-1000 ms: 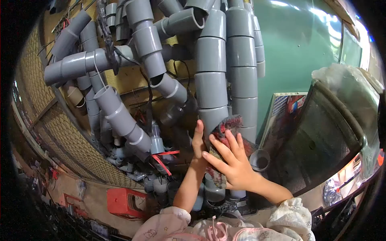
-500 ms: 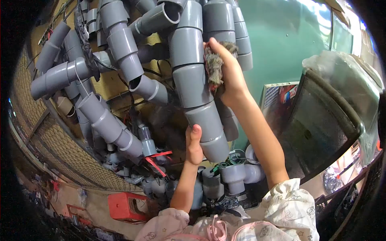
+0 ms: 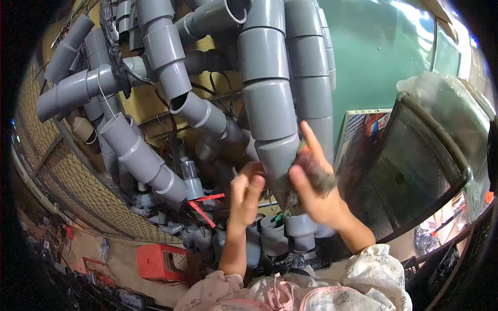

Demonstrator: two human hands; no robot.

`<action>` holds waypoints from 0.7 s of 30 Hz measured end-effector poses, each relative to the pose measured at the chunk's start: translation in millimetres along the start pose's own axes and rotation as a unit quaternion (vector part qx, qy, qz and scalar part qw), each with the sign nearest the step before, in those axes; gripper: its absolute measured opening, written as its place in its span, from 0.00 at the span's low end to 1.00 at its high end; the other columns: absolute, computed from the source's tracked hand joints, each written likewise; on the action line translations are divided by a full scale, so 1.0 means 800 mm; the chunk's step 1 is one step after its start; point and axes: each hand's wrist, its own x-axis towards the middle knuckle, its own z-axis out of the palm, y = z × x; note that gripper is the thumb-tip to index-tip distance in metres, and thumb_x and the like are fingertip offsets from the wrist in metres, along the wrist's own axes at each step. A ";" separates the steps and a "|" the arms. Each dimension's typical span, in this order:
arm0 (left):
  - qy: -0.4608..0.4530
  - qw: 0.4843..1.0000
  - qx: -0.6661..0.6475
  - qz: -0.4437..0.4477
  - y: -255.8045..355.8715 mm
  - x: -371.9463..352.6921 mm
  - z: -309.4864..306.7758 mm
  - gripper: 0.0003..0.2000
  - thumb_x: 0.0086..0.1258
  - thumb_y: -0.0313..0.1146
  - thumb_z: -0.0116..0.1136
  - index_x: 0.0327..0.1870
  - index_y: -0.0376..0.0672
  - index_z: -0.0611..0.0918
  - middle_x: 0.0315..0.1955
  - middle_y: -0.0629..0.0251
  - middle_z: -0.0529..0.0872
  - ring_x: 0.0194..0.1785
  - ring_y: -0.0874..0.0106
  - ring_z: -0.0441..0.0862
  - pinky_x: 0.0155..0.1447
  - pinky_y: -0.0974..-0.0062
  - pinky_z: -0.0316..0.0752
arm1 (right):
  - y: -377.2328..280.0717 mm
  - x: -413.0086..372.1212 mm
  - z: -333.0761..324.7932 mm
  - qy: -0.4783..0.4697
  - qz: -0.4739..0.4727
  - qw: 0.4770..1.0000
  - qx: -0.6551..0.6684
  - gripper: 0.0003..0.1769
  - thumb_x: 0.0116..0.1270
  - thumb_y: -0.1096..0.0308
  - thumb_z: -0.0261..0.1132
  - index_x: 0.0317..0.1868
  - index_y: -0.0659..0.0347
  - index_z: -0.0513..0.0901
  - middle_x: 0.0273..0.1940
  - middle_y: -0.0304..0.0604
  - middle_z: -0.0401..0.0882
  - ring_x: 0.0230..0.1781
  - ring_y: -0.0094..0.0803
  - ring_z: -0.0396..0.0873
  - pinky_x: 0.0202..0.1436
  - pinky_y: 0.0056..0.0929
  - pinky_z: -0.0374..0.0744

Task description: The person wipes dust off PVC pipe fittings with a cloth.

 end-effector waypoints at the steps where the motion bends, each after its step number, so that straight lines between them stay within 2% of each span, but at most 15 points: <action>1: 0.023 1.000 -0.007 0.000 0.002 0.004 -0.003 0.26 0.63 0.54 0.43 0.41 0.34 0.75 0.35 0.64 0.77 0.40 0.76 0.72 0.44 0.78 0.66 | 0.000 -0.001 0.000 0.000 -0.059 0.993 -0.098 0.36 0.57 0.70 0.59 0.62 0.70 0.51 0.56 0.56 0.61 0.53 0.45 0.68 0.54 0.33 0.67; 2: 0.038 0.998 -0.033 0.026 0.002 0.017 -0.005 0.26 0.63 0.54 0.43 0.41 0.33 0.75 0.35 0.64 0.77 0.40 0.78 0.71 0.44 0.81 0.65 | -0.003 -0.002 0.001 0.014 -0.103 0.983 -0.153 0.37 0.54 0.70 0.60 0.61 0.70 0.53 0.58 0.62 0.57 0.57 0.53 0.64 0.56 0.36 0.66; 5: 0.013 0.982 -0.172 0.072 0.033 0.062 0.008 0.24 0.61 0.48 0.51 0.46 0.32 0.71 0.39 0.64 0.76 0.42 0.76 0.72 0.48 0.79 0.66 | -0.002 -0.003 0.005 -0.028 -0.210 0.966 -0.146 0.38 0.50 0.76 0.60 0.61 0.72 0.53 0.61 0.63 0.50 0.63 0.56 0.52 0.62 0.38 0.55; 6: 0.012 0.985 -0.165 0.036 0.039 0.073 0.012 0.23 0.60 0.45 0.53 0.47 0.33 0.71 0.40 0.64 0.76 0.42 0.76 0.71 0.49 0.79 0.65 | 0.006 0.002 0.013 -0.029 -0.255 0.958 -0.129 0.40 0.45 0.80 0.60 0.62 0.70 0.54 0.63 0.63 0.46 0.64 0.58 0.49 0.63 0.41 0.54; 7: 0.009 0.987 -0.158 -0.004 0.042 0.080 0.014 0.23 0.59 0.42 0.56 0.48 0.33 0.70 0.41 0.64 0.76 0.43 0.76 0.71 0.50 0.79 0.65 | 0.001 0.009 0.019 -0.042 -0.237 0.962 -0.132 0.40 0.48 0.79 0.60 0.63 0.66 0.53 0.64 0.62 0.40 0.65 0.56 0.44 0.64 0.40 0.52; 8: -0.011 0.977 -0.210 -0.025 0.033 0.086 0.013 0.23 0.58 0.40 0.59 0.49 0.33 0.69 0.41 0.64 0.75 0.43 0.77 0.71 0.49 0.80 0.65 | 0.006 0.022 0.026 -0.026 -0.233 0.962 -0.138 0.39 0.50 0.78 0.60 0.63 0.65 0.53 0.65 0.62 0.37 0.66 0.56 0.41 0.64 0.40 0.50; 11: 0.009 0.973 -0.230 0.008 0.016 0.086 0.017 0.24 0.59 0.44 0.56 0.50 0.35 0.69 0.42 0.64 0.75 0.45 0.77 0.72 0.50 0.79 0.66 | 0.013 0.066 0.033 0.050 -0.257 0.958 -0.117 0.36 0.56 0.74 0.59 0.63 0.64 0.52 0.66 0.60 0.30 0.67 0.54 0.36 0.65 0.41 0.48; 12: 0.006 0.976 -0.216 0.007 0.002 0.089 0.013 0.24 0.61 0.44 0.54 0.51 0.35 0.68 0.43 0.64 0.75 0.45 0.77 0.72 0.50 0.79 0.66 | 0.014 0.074 0.033 0.071 -0.286 0.947 -0.128 0.35 0.57 0.73 0.58 0.63 0.64 0.53 0.66 0.60 0.31 0.67 0.54 0.36 0.65 0.41 0.47; 13: 0.005 0.978 -0.203 0.047 0.010 0.083 0.017 0.26 0.63 0.51 0.49 0.51 0.36 0.69 0.43 0.66 0.75 0.45 0.75 0.74 0.49 0.77 0.69 | 0.011 0.086 0.031 0.085 -0.299 0.940 -0.143 0.34 0.57 0.73 0.58 0.63 0.65 0.53 0.65 0.60 0.32 0.67 0.54 0.37 0.65 0.41 0.47; 15: 0.027 0.983 -0.175 0.043 0.009 0.078 0.022 0.26 0.63 0.52 0.48 0.51 0.36 0.69 0.43 0.65 0.76 0.44 0.74 0.74 0.48 0.76 0.70 | -0.001 0.117 0.022 0.111 -0.325 0.923 -0.171 0.34 0.58 0.72 0.58 0.63 0.65 0.54 0.65 0.60 0.34 0.67 0.53 0.38 0.65 0.39 0.48; 16: 0.025 0.976 -0.212 0.041 0.006 0.080 0.027 0.24 0.64 0.50 0.47 0.50 0.37 0.70 0.44 0.65 0.76 0.45 0.74 0.74 0.49 0.74 0.70 | -0.004 0.140 0.018 0.139 -0.335 0.916 -0.169 0.33 0.58 0.72 0.58 0.62 0.65 0.54 0.65 0.60 0.37 0.67 0.52 0.40 0.65 0.38 0.48; 17: -0.002 0.971 -0.240 0.017 0.012 0.079 0.027 0.20 0.64 0.40 0.48 0.52 0.34 0.69 0.44 0.65 0.75 0.47 0.76 0.70 0.53 0.78 0.62 | -0.005 0.162 0.011 0.166 -0.344 0.909 -0.166 0.32 0.58 0.72 0.58 0.62 0.66 0.55 0.65 0.59 0.41 0.67 0.51 0.41 0.66 0.36 0.48; 18: -0.016 0.974 -0.225 -0.018 0.005 0.080 0.023 0.20 0.64 0.40 0.49 0.52 0.34 0.69 0.44 0.65 0.75 0.47 0.76 0.69 0.53 0.78 0.62 | -0.008 0.177 0.001 0.153 -0.339 0.918 -0.140 0.38 0.59 0.59 0.58 0.65 0.59 0.48 0.67 0.48 0.36 0.65 0.50 0.46 0.65 0.38 0.53; 19: -0.030 0.976 -0.211 -0.054 -0.002 0.082 0.021 0.20 0.64 0.40 0.49 0.52 0.35 0.69 0.44 0.66 0.75 0.48 0.76 0.69 0.53 0.78 0.62 | -0.005 0.173 0.004 0.154 -0.333 0.919 -0.141 0.36 0.59 0.64 0.58 0.64 0.61 0.51 0.66 0.51 0.40 0.66 0.50 0.45 0.65 0.36 0.52; 21: 0.007 0.973 -0.232 -0.002 -0.002 0.081 0.032 0.22 0.63 0.42 0.51 0.51 0.34 0.69 0.44 0.65 0.75 0.47 0.76 0.70 0.53 0.79 0.63 | 0.005 0.157 0.016 0.156 -0.325 0.922 -0.143 0.32 0.59 0.72 0.58 0.62 0.65 0.56 0.64 0.57 0.47 0.67 0.48 0.44 0.66 0.33 0.49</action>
